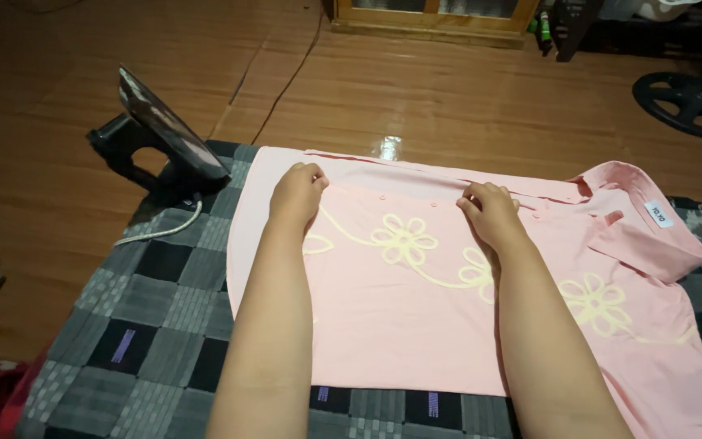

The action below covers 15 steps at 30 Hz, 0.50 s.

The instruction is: Ironing and folding a pink shirt on a low board.

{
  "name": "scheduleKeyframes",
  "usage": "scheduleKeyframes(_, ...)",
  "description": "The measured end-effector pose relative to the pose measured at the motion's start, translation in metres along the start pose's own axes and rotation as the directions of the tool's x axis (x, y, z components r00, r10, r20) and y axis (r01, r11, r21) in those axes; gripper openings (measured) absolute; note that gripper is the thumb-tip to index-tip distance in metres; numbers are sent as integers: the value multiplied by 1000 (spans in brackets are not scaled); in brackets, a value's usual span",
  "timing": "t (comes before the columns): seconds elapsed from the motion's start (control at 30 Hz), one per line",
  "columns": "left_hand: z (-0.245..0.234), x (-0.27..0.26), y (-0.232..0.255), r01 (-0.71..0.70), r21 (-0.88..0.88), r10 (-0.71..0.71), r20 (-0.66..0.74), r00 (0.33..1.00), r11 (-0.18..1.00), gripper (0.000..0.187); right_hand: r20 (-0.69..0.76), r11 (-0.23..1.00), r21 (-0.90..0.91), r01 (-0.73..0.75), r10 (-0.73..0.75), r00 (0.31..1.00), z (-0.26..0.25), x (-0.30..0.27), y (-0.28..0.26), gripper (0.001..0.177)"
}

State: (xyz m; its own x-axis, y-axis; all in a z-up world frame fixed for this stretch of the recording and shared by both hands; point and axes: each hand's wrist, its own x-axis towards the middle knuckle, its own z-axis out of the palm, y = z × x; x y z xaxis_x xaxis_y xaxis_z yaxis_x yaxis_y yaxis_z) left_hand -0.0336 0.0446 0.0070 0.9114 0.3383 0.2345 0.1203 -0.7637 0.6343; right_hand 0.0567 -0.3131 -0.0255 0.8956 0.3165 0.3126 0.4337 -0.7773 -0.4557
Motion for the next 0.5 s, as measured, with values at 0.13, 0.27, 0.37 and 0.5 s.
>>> scheduleKeyframes(0.13,2,-3,-4,64,-69,-69,-67,995,996,16,-19,997,-56,-44,43,999,3,2,-1,17)
scheduleKeyframes(0.27,13,7,-10,136,-5,-134,-208,969,991,23,-41,994,-89,-67,64,997,3,1,-3,16)
scheduleKeyframes(0.37,14,8,-8,206,63,-190,-196,962,977,24,-53,994,-82,-70,65,996,3,0,-3,16)
scheduleKeyframes(0.5,11,6,-2,205,122,-175,-214,961,971,24,-86,997,-64,-48,43,995,6,0,-3,16)
